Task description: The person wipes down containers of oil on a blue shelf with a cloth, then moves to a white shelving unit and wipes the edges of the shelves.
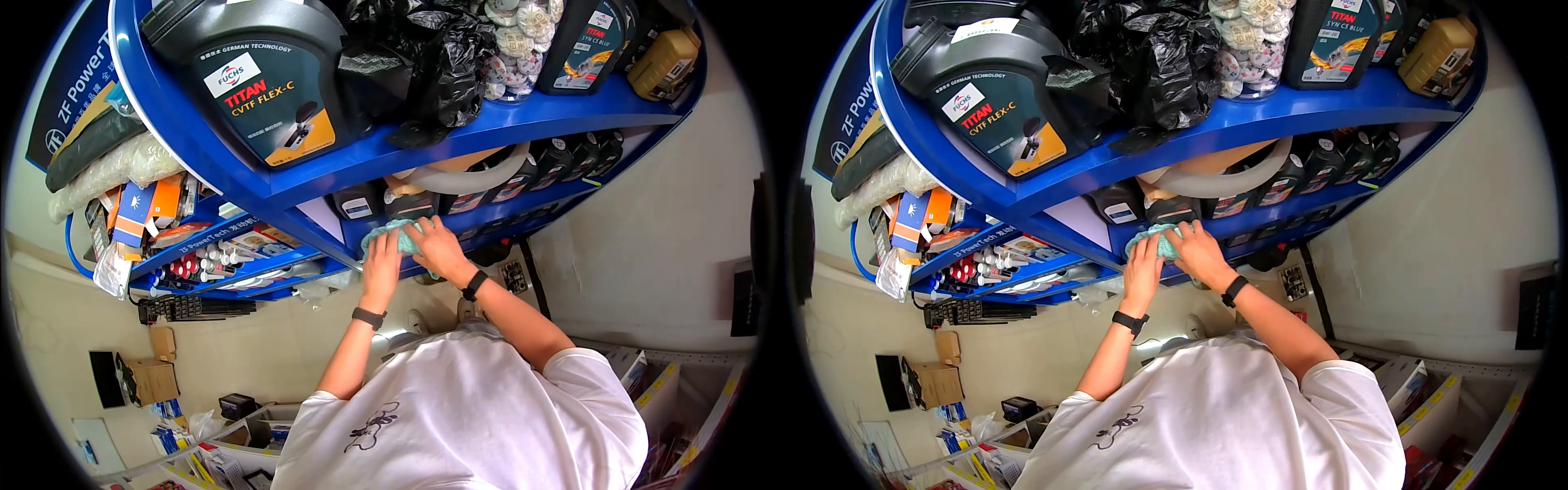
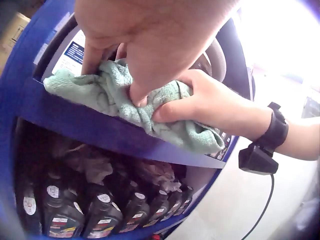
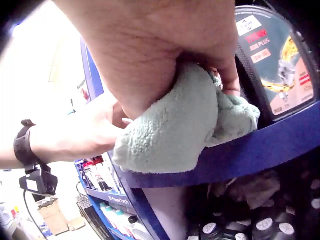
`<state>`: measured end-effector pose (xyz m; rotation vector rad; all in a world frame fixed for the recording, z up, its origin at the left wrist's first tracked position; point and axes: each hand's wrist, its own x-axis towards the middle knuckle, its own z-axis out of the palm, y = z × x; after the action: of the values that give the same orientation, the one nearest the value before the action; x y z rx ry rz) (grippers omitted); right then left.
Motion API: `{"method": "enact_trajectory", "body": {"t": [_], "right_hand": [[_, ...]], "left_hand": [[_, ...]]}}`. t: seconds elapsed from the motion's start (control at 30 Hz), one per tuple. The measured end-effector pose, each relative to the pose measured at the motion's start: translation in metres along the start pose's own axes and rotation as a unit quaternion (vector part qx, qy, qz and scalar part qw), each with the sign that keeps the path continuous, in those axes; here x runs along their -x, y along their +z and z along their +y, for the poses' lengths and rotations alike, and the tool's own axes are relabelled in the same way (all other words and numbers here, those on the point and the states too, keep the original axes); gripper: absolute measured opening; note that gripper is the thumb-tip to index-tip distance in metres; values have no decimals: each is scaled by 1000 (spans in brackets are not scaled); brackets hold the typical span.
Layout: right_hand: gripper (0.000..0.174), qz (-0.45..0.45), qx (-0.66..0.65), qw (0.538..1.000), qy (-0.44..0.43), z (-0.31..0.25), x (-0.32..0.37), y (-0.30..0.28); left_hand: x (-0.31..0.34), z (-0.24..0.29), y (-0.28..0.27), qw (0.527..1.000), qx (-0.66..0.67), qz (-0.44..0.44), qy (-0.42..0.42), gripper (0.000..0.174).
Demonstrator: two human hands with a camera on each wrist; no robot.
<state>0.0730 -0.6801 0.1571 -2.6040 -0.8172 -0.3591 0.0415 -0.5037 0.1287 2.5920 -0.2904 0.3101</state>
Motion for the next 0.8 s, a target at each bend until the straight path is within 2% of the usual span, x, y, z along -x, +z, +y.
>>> {"method": "enact_trajectory", "body": {"t": [0.07, 0.23, 0.37, 0.67, 0.8], "right_hand": [[70, -8, -4, 999, 37, 3, 9, -14], [82, 37, 12, 998, 46, 20, 24, -48], [83, 51, 22, 997, 48, 27, 19, -64], [84, 34, -4, 999, 30, 50, 11, -48], [81, -27, -18, 999, 28, 66, 22, -19]], "left_hand": [[0, 11, 4, 1000, 8, 1, 29, 64], [-16, 45, -2, 994, -7, 40, 103, 68], [-33, 59, -11, 990, 0, 61, 129, 69], [-40, 60, -1, 996, -25, 29, 84, 63], [-32, 50, 22, 999, -13, -23, 40, 62]]}}
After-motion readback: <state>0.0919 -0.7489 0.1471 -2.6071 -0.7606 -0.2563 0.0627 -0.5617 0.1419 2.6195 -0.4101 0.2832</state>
